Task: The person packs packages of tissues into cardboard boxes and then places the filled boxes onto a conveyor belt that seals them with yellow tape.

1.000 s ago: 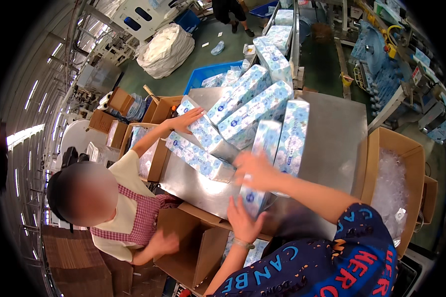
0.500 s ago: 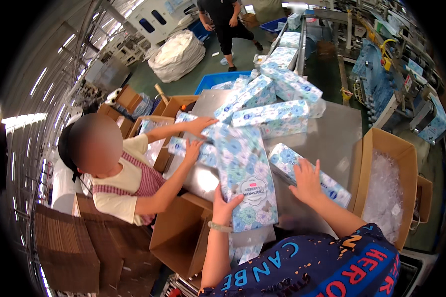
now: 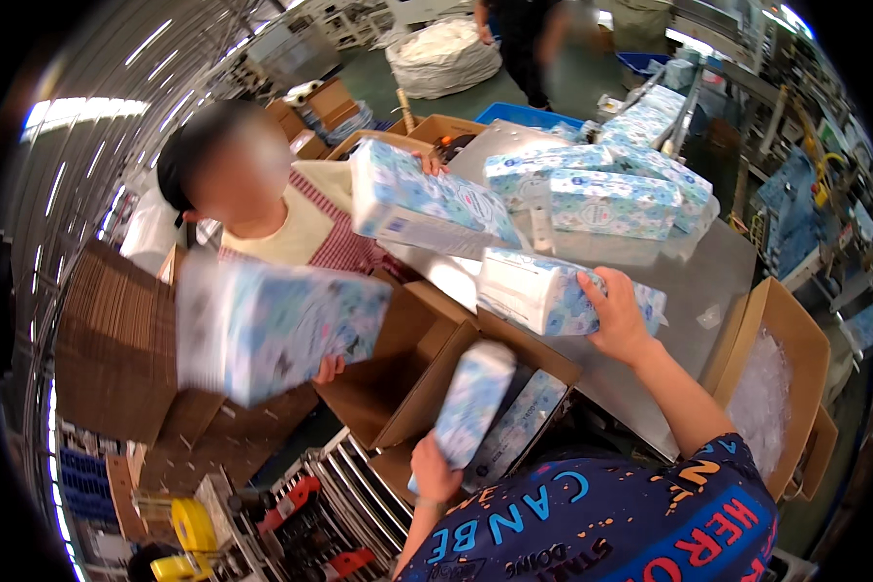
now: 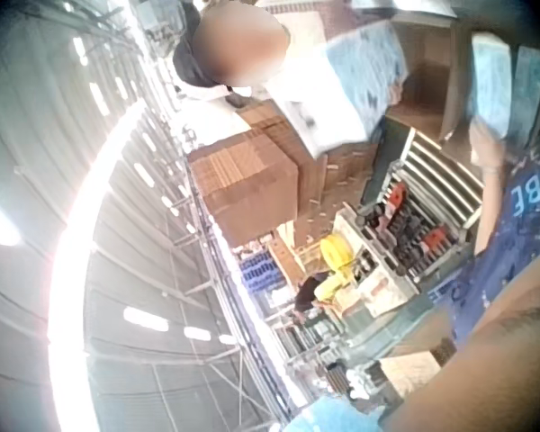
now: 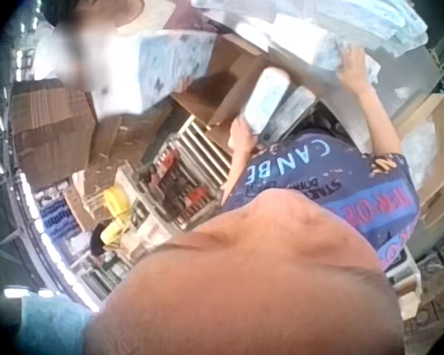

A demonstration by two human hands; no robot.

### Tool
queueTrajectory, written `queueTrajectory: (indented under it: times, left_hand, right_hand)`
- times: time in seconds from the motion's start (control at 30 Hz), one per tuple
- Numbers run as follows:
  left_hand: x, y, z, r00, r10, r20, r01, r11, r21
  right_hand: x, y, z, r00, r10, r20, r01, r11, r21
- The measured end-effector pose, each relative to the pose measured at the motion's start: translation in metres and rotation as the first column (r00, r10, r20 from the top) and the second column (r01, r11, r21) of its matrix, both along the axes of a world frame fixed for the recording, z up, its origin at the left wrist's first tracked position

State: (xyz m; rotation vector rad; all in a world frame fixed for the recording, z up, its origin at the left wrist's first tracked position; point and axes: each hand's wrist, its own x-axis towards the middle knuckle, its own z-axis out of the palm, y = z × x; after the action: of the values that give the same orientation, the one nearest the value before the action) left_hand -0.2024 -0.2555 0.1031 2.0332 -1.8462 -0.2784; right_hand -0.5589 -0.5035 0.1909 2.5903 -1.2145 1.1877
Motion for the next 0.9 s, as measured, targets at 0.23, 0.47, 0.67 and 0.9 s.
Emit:
queueTrajectory:
  times: [0.23, 0.47, 0.67, 0.9]
  left_hand:
    - [0.041, -0.014, -0.225, 0.973, -0.022, 0.229, -0.004, 0.994, 0.112]
    - [-0.029, -0.019, -0.121, 0.897, 0.114, 0.428, -0.138, 0.99, 0.025]
    - [-0.009, -0.019, -0.005, 0.948, 0.319, 0.002, -0.297, 0.88, 0.37]
    - [-0.005, -0.017, -0.066, 0.918, 0.351, 0.186, -0.396, 0.771, 0.499]
  right_hand:
    - [0.103, 0.051, 0.098, 0.704, 0.669, 0.238, -0.682, 0.73, -0.035]
    - [0.191, 0.059, -0.02, 0.487, 0.831, -0.268, -0.832, 0.535, 0.145]
    - [0.224, 0.044, -0.088, 0.462, 0.746, -0.48, -0.588, 0.662, 0.465]
    - [0.174, -0.006, -0.157, 0.616, 0.57, -0.543, -0.318, 0.811, 0.491]
